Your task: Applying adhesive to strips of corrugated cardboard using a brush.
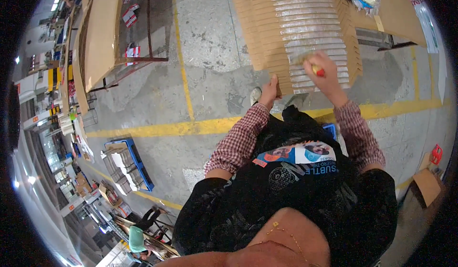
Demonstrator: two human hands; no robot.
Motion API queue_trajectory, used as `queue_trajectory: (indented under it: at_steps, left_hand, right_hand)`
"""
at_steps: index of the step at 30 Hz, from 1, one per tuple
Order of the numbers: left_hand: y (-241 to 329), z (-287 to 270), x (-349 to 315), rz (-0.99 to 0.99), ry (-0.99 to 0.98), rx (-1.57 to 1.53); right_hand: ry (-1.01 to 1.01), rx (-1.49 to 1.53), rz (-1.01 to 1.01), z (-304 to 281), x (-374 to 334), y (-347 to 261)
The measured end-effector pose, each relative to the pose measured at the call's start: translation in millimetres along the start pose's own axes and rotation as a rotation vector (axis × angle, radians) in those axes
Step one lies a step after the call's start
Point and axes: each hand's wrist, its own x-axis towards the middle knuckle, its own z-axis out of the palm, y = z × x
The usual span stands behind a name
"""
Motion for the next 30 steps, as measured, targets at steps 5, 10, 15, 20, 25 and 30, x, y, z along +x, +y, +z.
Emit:
queue_trajectory:
  at_steps: [5,10,15,20,25,30]
  left_hand:
    - [13,0,-7,-0.078,-0.082,0.033]
    - [18,-4,-8,-0.155,-0.218,-0.067]
    - [18,0,-12,-0.138,-0.203,-0.036]
    - [28,2,-14,-0.190,-0.148,-0.005]
    - [26,-7,-7,-0.215,-0.219,-0.005]
    - [19,-7,-3,-0.248,-0.238,-0.010]
  right_hand:
    - [-0.035,-0.096,-0.008,9,-4,6]
    - [-0.153,-0.239,0.049,-16,-94,-31]
    - [0.084,-0.176,0.102,-19,-85,-36]
    - [0.132,-0.135,0.162,-23,-121,-15]
    - [0.243,-0.050,0.353,-34,-115,-39]
    - [0.238,-0.155,0.412,-43,-134,-3]
